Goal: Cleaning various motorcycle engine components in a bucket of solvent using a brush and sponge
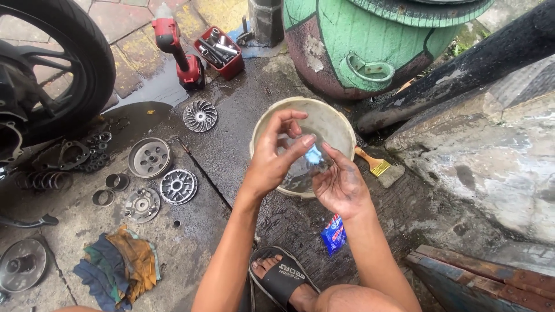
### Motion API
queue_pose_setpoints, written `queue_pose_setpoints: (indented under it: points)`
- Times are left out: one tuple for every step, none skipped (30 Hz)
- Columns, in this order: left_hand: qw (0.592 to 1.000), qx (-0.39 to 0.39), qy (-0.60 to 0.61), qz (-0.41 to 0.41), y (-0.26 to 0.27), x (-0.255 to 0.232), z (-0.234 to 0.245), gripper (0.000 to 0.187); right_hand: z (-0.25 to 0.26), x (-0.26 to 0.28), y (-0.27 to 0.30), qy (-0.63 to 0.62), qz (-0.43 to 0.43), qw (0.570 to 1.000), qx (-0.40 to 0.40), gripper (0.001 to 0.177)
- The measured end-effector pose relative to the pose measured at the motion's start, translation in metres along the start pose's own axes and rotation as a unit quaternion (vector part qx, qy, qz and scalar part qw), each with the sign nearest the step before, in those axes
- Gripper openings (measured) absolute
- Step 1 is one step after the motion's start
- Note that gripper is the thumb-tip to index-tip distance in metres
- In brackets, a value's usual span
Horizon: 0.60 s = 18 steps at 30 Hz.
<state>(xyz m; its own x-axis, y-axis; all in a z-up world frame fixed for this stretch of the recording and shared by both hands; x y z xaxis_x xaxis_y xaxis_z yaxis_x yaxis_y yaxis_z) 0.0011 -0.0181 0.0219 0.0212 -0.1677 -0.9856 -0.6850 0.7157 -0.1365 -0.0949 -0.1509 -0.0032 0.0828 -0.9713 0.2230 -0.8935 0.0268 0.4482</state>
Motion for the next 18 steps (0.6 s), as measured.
queue_pose_setpoints:
  points:
    - [1.0,0.001,0.0,0.0,-0.002,-0.001,-0.001,0.066,0.004,0.002,-0.002,0.0,0.001,1.0,0.0,0.027]
    - [0.999,-0.002,0.032,-0.004,0.0,-0.002,-0.001,0.068,0.009,0.003,-0.004,-0.02,-0.006,1.0,0.016,0.028]
    - [0.998,-0.005,0.064,-0.009,0.001,-0.003,-0.002,0.069,0.013,0.003,-0.006,-0.039,-0.013,0.999,0.031,0.029]
    - [0.998,-0.004,0.063,-0.011,-0.002,0.003,-0.003,0.069,0.014,0.004,-0.008,-0.038,-0.011,0.999,0.034,0.029]
    - [1.0,-0.008,0.025,0.001,-0.005,0.01,-0.003,0.071,0.015,0.004,-0.009,-0.04,-0.015,0.998,0.043,0.027]
    - [1.0,-0.014,-0.01,0.017,-0.003,0.017,-0.005,0.073,0.017,0.002,-0.007,-0.045,-0.02,0.998,0.047,0.025]
    - [1.0,-0.014,-0.009,0.019,-0.005,0.026,-0.007,0.073,0.023,0.005,-0.008,-0.045,-0.021,0.998,0.044,0.025]
    - [0.999,-0.017,-0.044,0.011,-0.007,0.034,-0.008,0.074,0.028,0.009,-0.009,-0.052,-0.022,0.997,0.059,0.023]
    - [0.997,-0.019,-0.079,0.003,-0.009,0.042,-0.008,0.076,0.034,0.012,-0.011,-0.058,-0.022,0.995,0.073,0.022]
    - [0.997,-0.024,-0.078,0.005,-0.013,0.048,-0.008,0.076,0.036,0.016,-0.007,-0.057,-0.027,0.995,0.071,0.022]
    - [0.993,-0.024,-0.113,-0.002,-0.018,0.053,-0.008,0.071,0.037,0.021,-0.003,-0.043,-0.017,0.996,0.076,0.024]
    - [0.989,-0.021,-0.149,-0.01,-0.024,0.058,-0.007,0.067,0.039,0.027,0.0,-0.032,-0.003,0.996,0.083,0.026]
    - [0.989,-0.022,-0.149,-0.008,-0.029,0.066,-0.005,0.067,0.046,0.032,0.004,-0.032,-0.004,0.996,0.082,0.026]
    - [0.986,-0.011,-0.167,0.02,-0.036,0.074,-0.004,0.058,0.053,0.04,0.008,-0.027,0.023,0.996,0.082,0.025]
    - [0.982,0.0,-0.185,0.048,-0.044,0.082,-0.003,0.05,0.06,0.048,0.012,-0.021,0.049,0.995,0.083,0.023]
    - [0.981,-0.001,-0.185,0.049,-0.049,0.086,0.001,0.05,0.06,0.054,0.019,-0.021,0.049,0.995,0.082,0.023]
    - [0.946,0.085,-0.273,0.15,-0.055,0.092,0.003,0.042,0.061,0.06,0.026,-0.021,0.069,0.994,0.088,0.023]
    - [0.886,0.172,-0.353,0.245,-0.063,0.099,0.005,0.034,0.061,0.069,0.033,-0.02,0.092,0.991,0.093,0.022]
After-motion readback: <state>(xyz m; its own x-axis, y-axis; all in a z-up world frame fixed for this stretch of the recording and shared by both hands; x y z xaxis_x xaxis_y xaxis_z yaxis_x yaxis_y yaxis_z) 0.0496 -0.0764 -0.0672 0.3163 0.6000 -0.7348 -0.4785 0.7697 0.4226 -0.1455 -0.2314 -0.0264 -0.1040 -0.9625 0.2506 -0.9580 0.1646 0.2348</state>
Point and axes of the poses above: each hand's wrist, its own y-axis away from the middle knuckle, its own z-axis out of the back of the hand, x = y × z, the point moved 1 cm from there along -y, towards the middle knuckle, and after that the axes turned 11 degrees about x, right-handed, at the moved point
